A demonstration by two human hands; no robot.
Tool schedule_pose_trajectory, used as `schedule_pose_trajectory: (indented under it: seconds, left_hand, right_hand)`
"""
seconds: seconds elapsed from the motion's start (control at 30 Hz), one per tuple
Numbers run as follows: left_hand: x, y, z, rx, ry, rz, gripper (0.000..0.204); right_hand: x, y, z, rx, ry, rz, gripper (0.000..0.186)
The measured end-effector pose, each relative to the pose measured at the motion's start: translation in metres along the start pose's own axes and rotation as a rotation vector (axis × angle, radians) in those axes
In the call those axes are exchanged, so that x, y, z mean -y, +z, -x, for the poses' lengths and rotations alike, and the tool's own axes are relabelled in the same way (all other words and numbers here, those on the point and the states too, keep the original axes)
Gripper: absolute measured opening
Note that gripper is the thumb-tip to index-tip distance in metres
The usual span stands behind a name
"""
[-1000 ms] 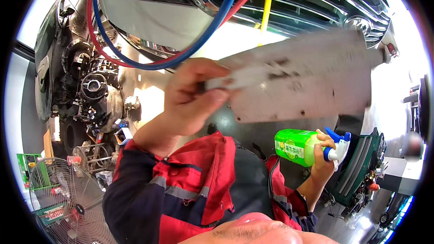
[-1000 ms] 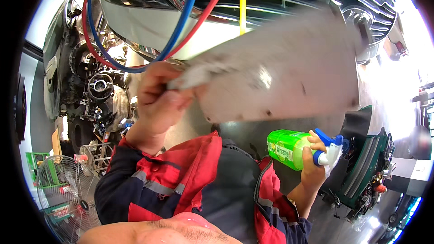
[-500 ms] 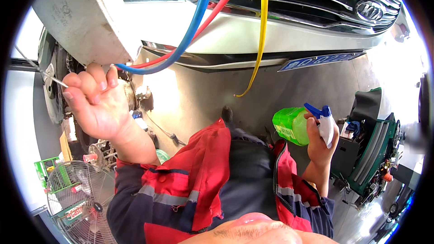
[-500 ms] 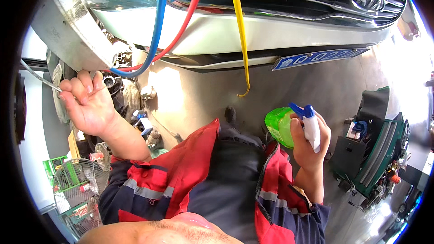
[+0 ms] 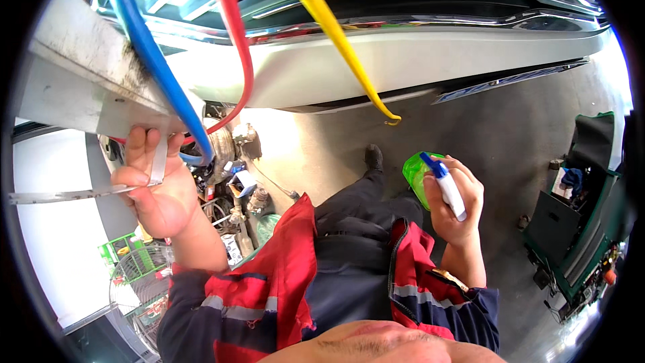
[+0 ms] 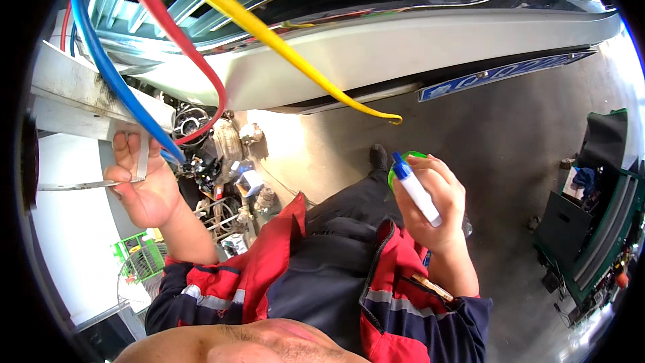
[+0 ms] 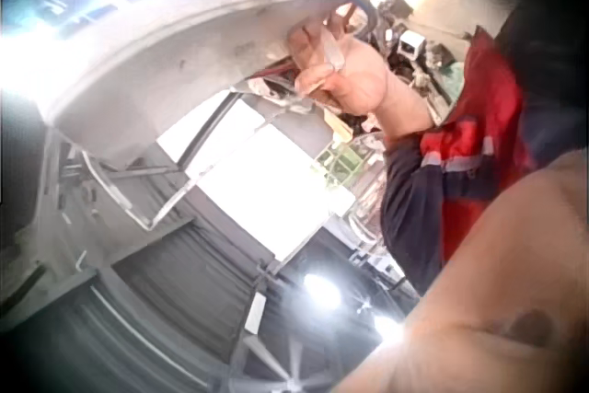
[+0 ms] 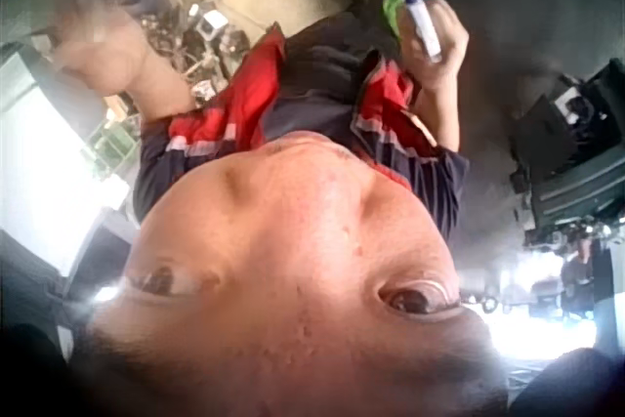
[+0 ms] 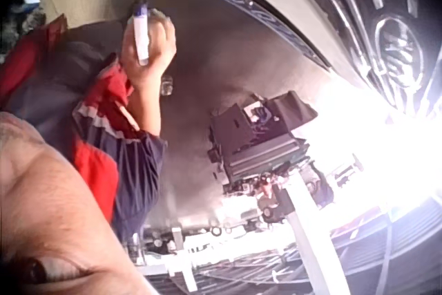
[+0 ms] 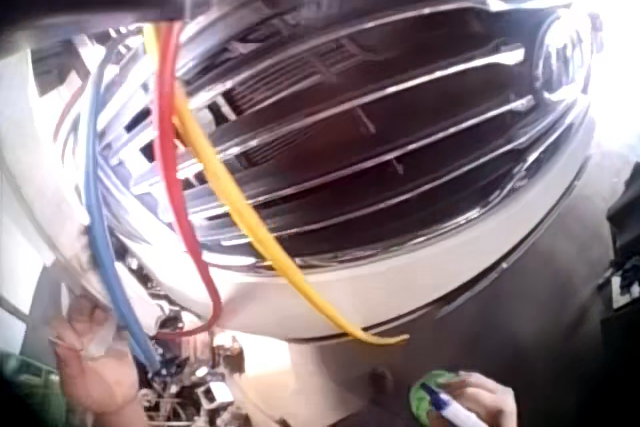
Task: The person holds a metal plate and applies a liquid from a spray bottle to the air conditioning service ports of a car while checking a manifold gauge set.
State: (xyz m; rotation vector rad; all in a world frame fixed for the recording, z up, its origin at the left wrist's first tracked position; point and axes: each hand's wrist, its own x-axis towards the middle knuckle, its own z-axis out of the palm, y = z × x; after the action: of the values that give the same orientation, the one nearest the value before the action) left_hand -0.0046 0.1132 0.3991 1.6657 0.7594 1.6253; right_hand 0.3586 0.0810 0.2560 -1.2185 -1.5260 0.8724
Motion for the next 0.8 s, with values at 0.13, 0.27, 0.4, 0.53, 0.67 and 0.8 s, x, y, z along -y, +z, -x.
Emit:
schedule_pose_trajectory:
  seconds: [0.13, 0.27, 0.4, 0.53, 0.67, 0.8]
  left_hand:
    - [-0.005, 0.016, -0.004, -0.018, -0.01, -0.161, 0.019]
    - [-0.025, 0.024, -0.017, -0.042, 0.005, -0.323, 0.019]
    - [-0.042, 0.027, -0.025, -0.018, -0.023, -0.449, 0.018]
    - [-0.036, 0.043, -0.029, -0.016, -0.043, -0.506, 0.015]
    - [-0.031, 0.044, -0.026, -0.045, -0.073, -0.527, 0.016]
    - [-0.021, 0.037, -0.022, -0.137, -0.094, -0.463, 0.015]
  right_hand:
    - [-0.04, 0.014, 0.006, 0.047, -0.041, -0.039, 0.014]
    - [-0.057, 0.025, 0.006, 0.136, -0.119, -0.007, 0.017]
    - [-0.064, 0.032, 0.009, 0.147, -0.136, -0.03, 0.019]
    - [-0.066, 0.034, 0.014, 0.202, -0.11, -0.067, 0.016]
    - [-0.066, 0.032, 0.021, 0.235, -0.101, -0.056, 0.019]
    - [-0.065, 0.031, 0.024, 0.261, -0.066, -0.032, 0.018]
